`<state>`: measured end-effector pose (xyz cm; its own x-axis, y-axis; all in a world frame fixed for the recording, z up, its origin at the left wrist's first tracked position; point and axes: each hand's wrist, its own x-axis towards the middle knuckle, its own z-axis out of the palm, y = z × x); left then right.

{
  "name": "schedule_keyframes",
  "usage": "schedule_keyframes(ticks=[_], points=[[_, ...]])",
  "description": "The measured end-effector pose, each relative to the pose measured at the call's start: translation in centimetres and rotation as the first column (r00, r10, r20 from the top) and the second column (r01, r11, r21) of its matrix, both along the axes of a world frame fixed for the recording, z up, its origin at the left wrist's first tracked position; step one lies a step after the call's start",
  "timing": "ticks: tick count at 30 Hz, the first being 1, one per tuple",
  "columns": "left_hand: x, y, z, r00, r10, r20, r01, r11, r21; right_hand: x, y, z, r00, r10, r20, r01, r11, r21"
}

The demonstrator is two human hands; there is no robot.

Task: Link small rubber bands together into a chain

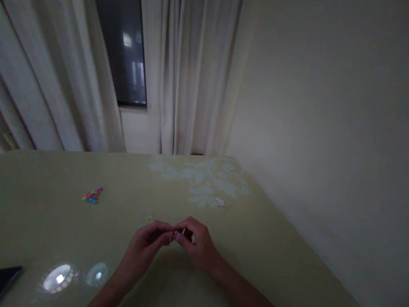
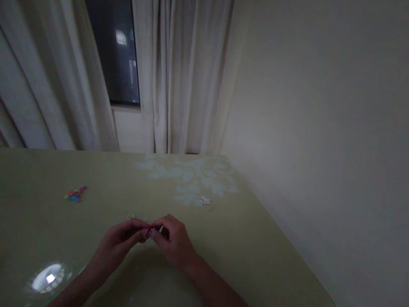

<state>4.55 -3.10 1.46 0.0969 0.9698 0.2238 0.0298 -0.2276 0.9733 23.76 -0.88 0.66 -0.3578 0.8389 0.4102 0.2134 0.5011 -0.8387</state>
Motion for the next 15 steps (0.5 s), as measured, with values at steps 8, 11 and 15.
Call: schedule_keyframes(ticks=[8, 11, 15], points=[[0.05, -0.67, -0.39, 0.986, 0.065, -0.153, -0.047, 0.992, 0.118, 0.03, 0.18, -0.02, 0.999, -0.035, -0.015, 0.035, 0.999, -0.008], [0.07, -0.65, -0.19, 0.982, 0.038, -0.183, -0.016, 0.992, 0.122, 0.05, 0.27, 0.0, 0.998, -0.068, -0.018, 0.068, 0.998, -0.007], [0.13, -0.46, -0.18, 0.979, 0.02, -0.205, 0.004, 0.993, 0.117, 0.05, 0.25, 0.11, 0.997, -0.069, -0.018, 0.069, 0.997, -0.022]])
